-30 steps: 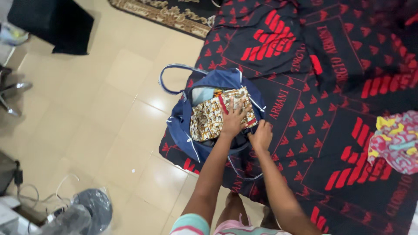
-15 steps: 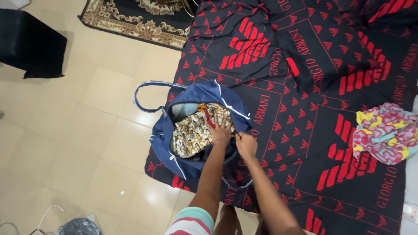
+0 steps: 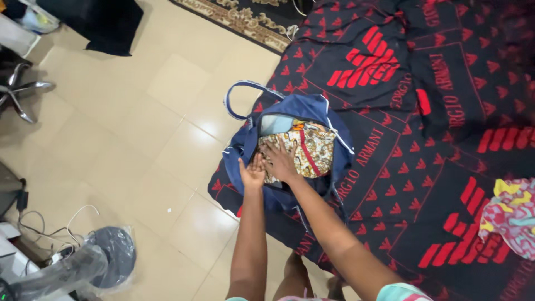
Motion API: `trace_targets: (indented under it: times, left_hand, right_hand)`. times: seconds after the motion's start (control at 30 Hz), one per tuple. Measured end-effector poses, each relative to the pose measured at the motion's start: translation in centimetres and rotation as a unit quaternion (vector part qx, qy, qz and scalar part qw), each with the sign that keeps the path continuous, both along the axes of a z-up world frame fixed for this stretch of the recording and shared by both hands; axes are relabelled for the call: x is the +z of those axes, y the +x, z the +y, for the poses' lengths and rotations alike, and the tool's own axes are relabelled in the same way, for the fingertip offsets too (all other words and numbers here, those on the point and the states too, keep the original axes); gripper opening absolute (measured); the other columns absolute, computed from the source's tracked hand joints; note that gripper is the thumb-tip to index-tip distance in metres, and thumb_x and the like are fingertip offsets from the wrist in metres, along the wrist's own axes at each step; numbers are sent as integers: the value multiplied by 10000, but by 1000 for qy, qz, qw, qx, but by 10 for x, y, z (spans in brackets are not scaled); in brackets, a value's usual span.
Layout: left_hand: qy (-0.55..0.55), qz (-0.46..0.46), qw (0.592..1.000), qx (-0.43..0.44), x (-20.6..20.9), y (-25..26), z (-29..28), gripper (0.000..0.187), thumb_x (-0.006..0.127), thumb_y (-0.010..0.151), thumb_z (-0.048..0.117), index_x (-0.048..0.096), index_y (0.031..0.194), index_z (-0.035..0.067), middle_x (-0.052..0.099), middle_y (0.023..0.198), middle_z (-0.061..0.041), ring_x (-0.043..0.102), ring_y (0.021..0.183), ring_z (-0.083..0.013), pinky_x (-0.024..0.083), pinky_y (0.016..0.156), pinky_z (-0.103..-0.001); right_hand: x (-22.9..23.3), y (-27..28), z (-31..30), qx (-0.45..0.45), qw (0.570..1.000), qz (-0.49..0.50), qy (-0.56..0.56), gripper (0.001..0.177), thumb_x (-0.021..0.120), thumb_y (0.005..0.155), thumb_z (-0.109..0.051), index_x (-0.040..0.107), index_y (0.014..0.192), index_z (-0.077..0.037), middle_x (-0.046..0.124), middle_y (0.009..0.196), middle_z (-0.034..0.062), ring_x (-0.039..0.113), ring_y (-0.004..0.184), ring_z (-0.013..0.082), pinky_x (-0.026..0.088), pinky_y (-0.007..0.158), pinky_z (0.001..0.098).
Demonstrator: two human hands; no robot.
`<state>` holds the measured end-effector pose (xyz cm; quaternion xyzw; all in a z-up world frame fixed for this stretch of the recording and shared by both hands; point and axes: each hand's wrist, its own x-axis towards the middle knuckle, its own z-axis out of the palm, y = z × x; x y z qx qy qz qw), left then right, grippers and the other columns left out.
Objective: The person folds items of clothing including a patterned dress, a black garment, and a colorful shirt by hand on a bed before placing them into a blue travel bag and zipping it closed.
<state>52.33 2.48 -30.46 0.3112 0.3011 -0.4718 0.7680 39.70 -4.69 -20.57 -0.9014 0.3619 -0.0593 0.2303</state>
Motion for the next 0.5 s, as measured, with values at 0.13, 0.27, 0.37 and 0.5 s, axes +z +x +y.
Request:
trace_targets:
  times: [0.13,0.27,0.37,0.5]
  left_hand:
    - [-81,56,989,107,-1,4,-10,337,582,963,296,600,1125,1,681,1220,-180,634,1126,-316,498,961,-424]
    - [-182,138,956,186,-1,-45,-13,139,603,962,112,610,1055,9,634,1306,-218,572,1257,-352,450,1094,-469]
    - [-225,141,946,187,-9,-63,-6,74,618,963,26,618,1032,0,604,1350,-243,538,1331,-373,426,1170,-493]
    - [-246,93,953,149,-9,-34,-1,160,609,1013,101,614,1070,-48,560,1356,-256,513,1376,-394,416,1210,-518]
  right_hand:
    - [-46,-10,7,77,989,128,16,621,589,950,-482,415,1524,-320,213,1718,-20,20,1600,355,39,1115,846]
    - [-84,-17,14,182,956,224,-52,872,584,914,-499,193,1639,-213,69,1730,56,-48,1536,429,-1,1051,847]
    - [-96,-18,17,177,957,228,19,815,537,965,-513,176,1645,-245,49,1740,53,-103,1581,398,-74,1106,826]
    - [-93,13,2,158,926,306,153,871,525,923,-577,145,1644,-271,2,1739,2,-152,1581,368,-91,1125,797]
